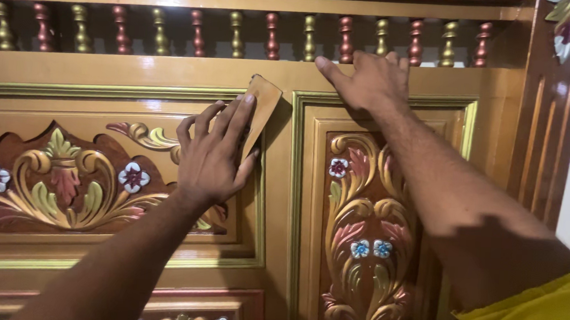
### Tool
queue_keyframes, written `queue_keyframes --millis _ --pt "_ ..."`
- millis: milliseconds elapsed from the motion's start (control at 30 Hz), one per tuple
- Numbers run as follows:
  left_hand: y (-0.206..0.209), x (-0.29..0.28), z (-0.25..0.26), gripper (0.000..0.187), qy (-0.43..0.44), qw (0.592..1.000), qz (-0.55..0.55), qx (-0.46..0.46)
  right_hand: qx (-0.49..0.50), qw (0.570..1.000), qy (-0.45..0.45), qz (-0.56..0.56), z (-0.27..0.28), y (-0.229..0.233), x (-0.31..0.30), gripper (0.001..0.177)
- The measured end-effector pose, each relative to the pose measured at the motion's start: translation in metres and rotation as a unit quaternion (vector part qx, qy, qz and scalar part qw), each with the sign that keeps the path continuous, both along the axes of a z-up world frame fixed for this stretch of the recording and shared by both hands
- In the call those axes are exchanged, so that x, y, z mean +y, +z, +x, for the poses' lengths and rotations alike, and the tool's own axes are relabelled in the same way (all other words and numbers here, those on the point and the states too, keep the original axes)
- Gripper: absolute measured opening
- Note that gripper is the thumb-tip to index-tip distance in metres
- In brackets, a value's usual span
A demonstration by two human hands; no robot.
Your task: The person sands the surface of a large, ornately carved wooden headboard using a rectangular sanding block. They systematically rub the block across the flat panels and the raised floral carvings, moving from the top section down to the lower panels.
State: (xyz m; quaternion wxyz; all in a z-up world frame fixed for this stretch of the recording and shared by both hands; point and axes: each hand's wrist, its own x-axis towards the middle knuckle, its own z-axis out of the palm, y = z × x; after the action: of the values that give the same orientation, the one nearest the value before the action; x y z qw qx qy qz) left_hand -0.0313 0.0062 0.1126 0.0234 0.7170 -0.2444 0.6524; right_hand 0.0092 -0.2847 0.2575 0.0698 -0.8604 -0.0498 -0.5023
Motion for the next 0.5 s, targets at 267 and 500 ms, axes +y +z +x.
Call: queue_keyframes --millis 267,500 --pt "-0.005 -0.003 0.011 0.09 -0.007 0.996 -0.077 -0.046 0.004 1.0 -0.005 0.005 0.0 0.001 0.001 0.115" --pt "-0.014 0.02 0.016 0.086 -0.157 0.985 -0.069 -0.026 -0.005 1.0 -0.017 -0.013 -0.003 -0.004 -0.001 0.112"
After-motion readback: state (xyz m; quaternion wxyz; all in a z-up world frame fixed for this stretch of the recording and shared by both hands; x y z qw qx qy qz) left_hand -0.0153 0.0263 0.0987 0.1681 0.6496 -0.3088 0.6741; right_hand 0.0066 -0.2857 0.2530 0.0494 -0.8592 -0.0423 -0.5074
